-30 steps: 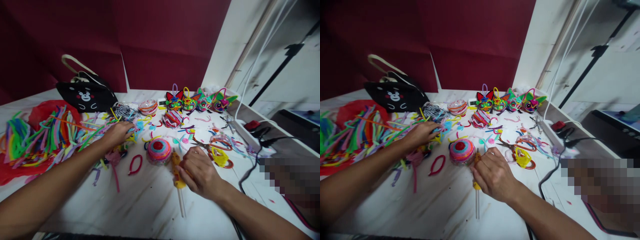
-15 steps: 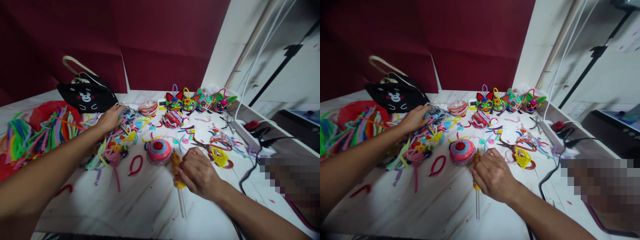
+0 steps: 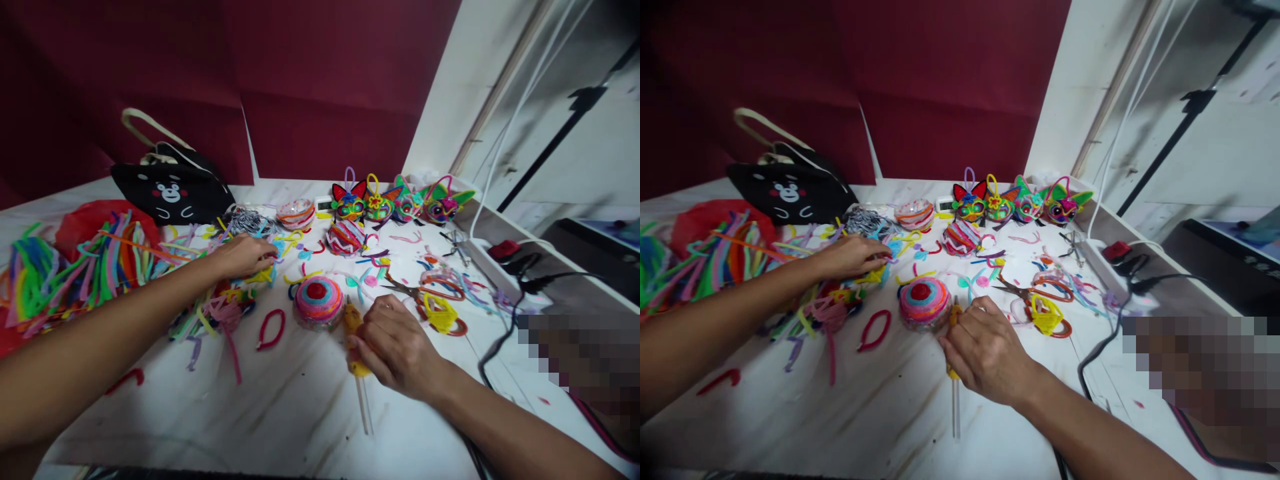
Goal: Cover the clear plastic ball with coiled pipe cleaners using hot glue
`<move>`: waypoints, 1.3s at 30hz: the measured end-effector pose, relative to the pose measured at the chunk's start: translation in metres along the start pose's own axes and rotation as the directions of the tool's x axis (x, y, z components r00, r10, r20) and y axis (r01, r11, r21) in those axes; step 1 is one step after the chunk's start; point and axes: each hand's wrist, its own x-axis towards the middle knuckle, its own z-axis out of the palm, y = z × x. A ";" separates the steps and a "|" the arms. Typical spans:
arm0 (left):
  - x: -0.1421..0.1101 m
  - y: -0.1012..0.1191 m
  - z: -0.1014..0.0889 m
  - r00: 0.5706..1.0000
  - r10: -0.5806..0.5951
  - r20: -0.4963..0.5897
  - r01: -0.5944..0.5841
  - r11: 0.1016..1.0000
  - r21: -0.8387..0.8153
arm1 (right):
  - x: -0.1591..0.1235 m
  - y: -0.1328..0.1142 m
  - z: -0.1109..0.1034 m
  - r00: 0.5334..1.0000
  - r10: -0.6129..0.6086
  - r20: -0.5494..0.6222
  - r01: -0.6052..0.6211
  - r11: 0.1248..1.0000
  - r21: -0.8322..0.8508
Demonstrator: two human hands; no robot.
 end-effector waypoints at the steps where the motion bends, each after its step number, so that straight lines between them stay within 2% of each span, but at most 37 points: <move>1: 0.001 0.001 0.003 0.999 -0.022 0.024 0.022 1.000 0.014 | 0.000 0.000 0.000 1.000 0.000 -0.001 0.000 1.000 0.003; 4: 0.004 0.002 0.010 0.992 -0.087 0.091 0.082 0.995 0.058 | 0.000 0.001 0.000 1.000 -0.004 0.003 0.004 1.000 0.004; 8: 0.011 -0.003 0.013 0.977 -0.188 0.103 0.187 0.982 0.017 | 0.001 0.000 0.000 1.000 -0.007 0.010 0.007 1.000 -0.004; 12: 0.015 -0.013 0.009 0.957 -0.282 0.071 0.290 0.944 -0.157 | 0.002 -0.001 -0.002 1.000 -0.002 0.008 0.002 1.000 0.006; 16: 0.016 -0.021 -0.004 0.921 -0.391 -0.001 0.354 0.835 -0.420 | 0.003 -0.002 -0.002 1.000 -0.007 0.011 0.007 1.000 0.000; 22: 0.013 -0.008 -0.022 0.876 -0.482 -0.015 0.318 0.602 -0.733 | 0.002 -0.002 0.001 1.000 -0.005 0.014 0.005 1.000 0.006; 26: 0.012 0.005 -0.031 0.845 -0.533 -0.045 0.255 0.475 -0.842 | 0.001 -0.001 0.003 1.000 -0.006 0.021 0.006 1.000 0.021; 29: 0.015 0.009 -0.035 0.826 -0.560 -0.072 0.215 0.429 -0.877 | 0.000 0.000 0.003 1.000 -0.007 0.015 0.006 0.999 0.031; 32: 0.021 0.009 -0.037 0.816 -0.569 -0.100 0.197 0.437 -0.878 | 0.000 0.000 0.003 1.000 -0.007 0.013 0.006 0.999 0.035; 34: 0.025 0.008 -0.036 0.815 -0.566 -0.122 0.202 0.475 -0.857 | 0.001 -0.001 0.003 1.000 -0.008 0.007 0.008 0.999 0.035; 36: 0.028 0.006 -0.035 0.824 -0.547 -0.146 0.213 0.539 -0.815 | 0.001 0.000 0.002 1.000 -0.014 0.001 0.014 0.999 0.034; 39: 0.031 0.002 -0.034 0.868 -0.469 -0.163 0.234 0.675 -0.700 | 0.002 0.001 0.000 1.000 -0.019 -0.004 0.019 0.999 0.026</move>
